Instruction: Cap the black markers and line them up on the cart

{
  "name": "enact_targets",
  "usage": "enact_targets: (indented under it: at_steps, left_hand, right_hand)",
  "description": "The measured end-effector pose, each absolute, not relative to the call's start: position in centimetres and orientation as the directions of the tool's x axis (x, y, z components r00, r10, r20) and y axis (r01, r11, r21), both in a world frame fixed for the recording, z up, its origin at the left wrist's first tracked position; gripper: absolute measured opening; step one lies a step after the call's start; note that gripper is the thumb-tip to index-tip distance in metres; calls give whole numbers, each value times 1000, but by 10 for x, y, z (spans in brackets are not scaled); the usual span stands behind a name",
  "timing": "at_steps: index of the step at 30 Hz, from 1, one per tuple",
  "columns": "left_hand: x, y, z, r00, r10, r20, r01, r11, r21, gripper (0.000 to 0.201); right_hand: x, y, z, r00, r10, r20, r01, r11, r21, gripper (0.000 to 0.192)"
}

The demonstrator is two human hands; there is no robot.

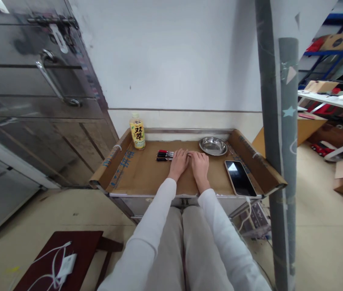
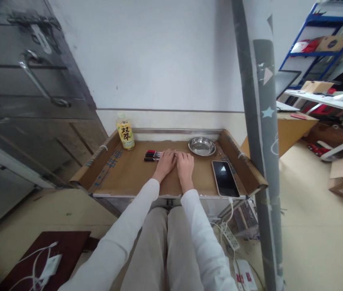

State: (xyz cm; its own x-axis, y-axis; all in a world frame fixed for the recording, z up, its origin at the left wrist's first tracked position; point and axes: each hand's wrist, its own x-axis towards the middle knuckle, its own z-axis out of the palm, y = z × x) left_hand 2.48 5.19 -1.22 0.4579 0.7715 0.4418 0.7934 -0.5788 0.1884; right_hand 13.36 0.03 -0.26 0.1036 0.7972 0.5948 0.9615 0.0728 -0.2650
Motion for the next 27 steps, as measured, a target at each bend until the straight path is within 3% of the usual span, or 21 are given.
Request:
enact_targets:
  at_steps: [7, 14, 24, 27]
  left_hand:
    - [5, 27, -7, 573, 723, 387, 710, -673, 206, 16]
    - [-7, 14, 3, 331, 778, 533, 802, -530, 275, 21]
    - [-7, 10, 10, 306, 786, 538, 795, -522, 310, 23]
    - [-7, 11, 8, 328, 764, 555, 776, -553, 304, 23]
  right_hand:
    - [134, -2, -3, 80, 764, 641, 946, 145, -291, 33]
    - [135, -12, -3, 112, 784, 611, 918, 153, -365, 32]
    - [133, -12, -4, 147, 804, 576, 906, 124, -404, 30]
    - [131, -12, -4, 124, 795, 594, 871, 199, -449, 33]
